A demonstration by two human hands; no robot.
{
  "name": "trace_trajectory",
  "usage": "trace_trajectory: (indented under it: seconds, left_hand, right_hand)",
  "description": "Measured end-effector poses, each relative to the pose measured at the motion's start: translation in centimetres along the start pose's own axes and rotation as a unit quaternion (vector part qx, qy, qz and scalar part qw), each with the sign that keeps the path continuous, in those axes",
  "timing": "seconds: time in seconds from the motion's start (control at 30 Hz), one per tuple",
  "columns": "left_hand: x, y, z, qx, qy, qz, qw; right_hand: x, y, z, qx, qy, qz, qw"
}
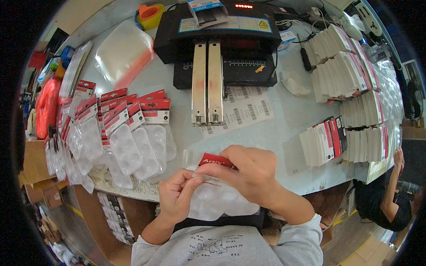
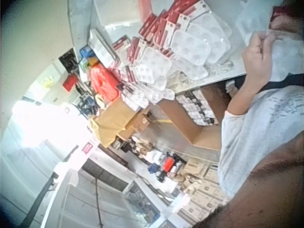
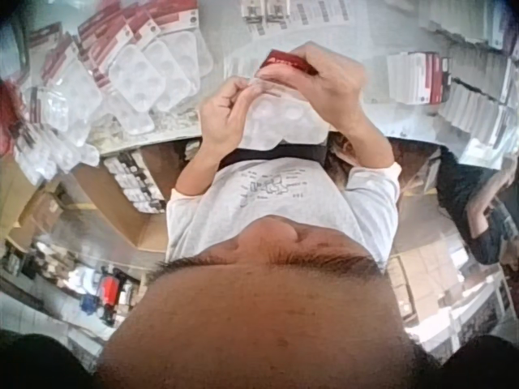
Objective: The person repeatedly picks white plastic mixing palettes from a box, places them into clear plastic bags, and seals the bags using a heat-sealing machine. The sealed packages are stacked on the table. The person occasionally retrieves more palettes from a cardboard box.
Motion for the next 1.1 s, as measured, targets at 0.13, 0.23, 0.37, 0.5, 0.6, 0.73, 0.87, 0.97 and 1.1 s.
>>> trace_trajectory:
  seconds: [0.13, 0.23, 0.37, 0.5, 0.6, 0.73, 0.87, 0.97, 1.1]
  left_hand:
    - [0.3, 0.3, -0.2, 0.037, -0.062, 0.056, 0.996]
    - [0.7, 0.9, -1.3, -0.025, -0.039, 0.140, 0.989]
    - [0.7, 1.0, -2.6, -0.073, 0.000, 0.154, 0.985]
    - [1.0, 0.7, -2.8, -0.044, 0.015, 0.128, 0.991]
    - [2.8, 0.4, -3.1, 0.001, 0.009, 0.138, 0.990]
    - [5.5, 0.5, -4.6, 0.002, 0.005, 0.124, 0.992]
    - [6.1, 0.5, -5.1, -0.029, 0.021, 0.131, 0.991]
    - [6.7, 0.3, -4.3, -0.044, 0.025, 0.139, 0.989]
    - [8.7, 0.3, -4.4, -0.038, -0.004, 0.143, 0.989]
  right_hand:
    - [0.1, 1.1, 1.1, 0.001, -0.045, 0.008, 0.999]
    - [-1.1, 1.7, 2.8, 0.152, -0.270, -0.064, 0.949]
    - [-3.5, 1.7, 3.2, 0.337, -0.453, -0.201, 0.801]
    - [-3.5, 1.0, 3.4, 0.387, -0.481, -0.215, 0.757]
    - [-2.4, -0.8, 4.7, 0.425, -0.510, -0.160, 0.731]
    - [-2.2, -2.6, 6.3, 0.435, -0.511, -0.105, 0.734]
    - [-2.8, -3.1, 6.6, 0.429, -0.541, -0.096, 0.718]
    - [-1.9, -3.0, 7.0, 0.440, -0.510, -0.069, 0.736]
    - [-0.9, -3.2, 8.4, 0.433, -0.505, -0.029, 0.746]
Point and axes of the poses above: each hand's wrist, its own x-axis towards the middle knuckle, its own y-axis out of the back of the hand, z = x × y, the point moved 2 cm from there along x, towards the middle knuckle, and after that the axes turned 3 degrees about y, right-handed, at the moved point
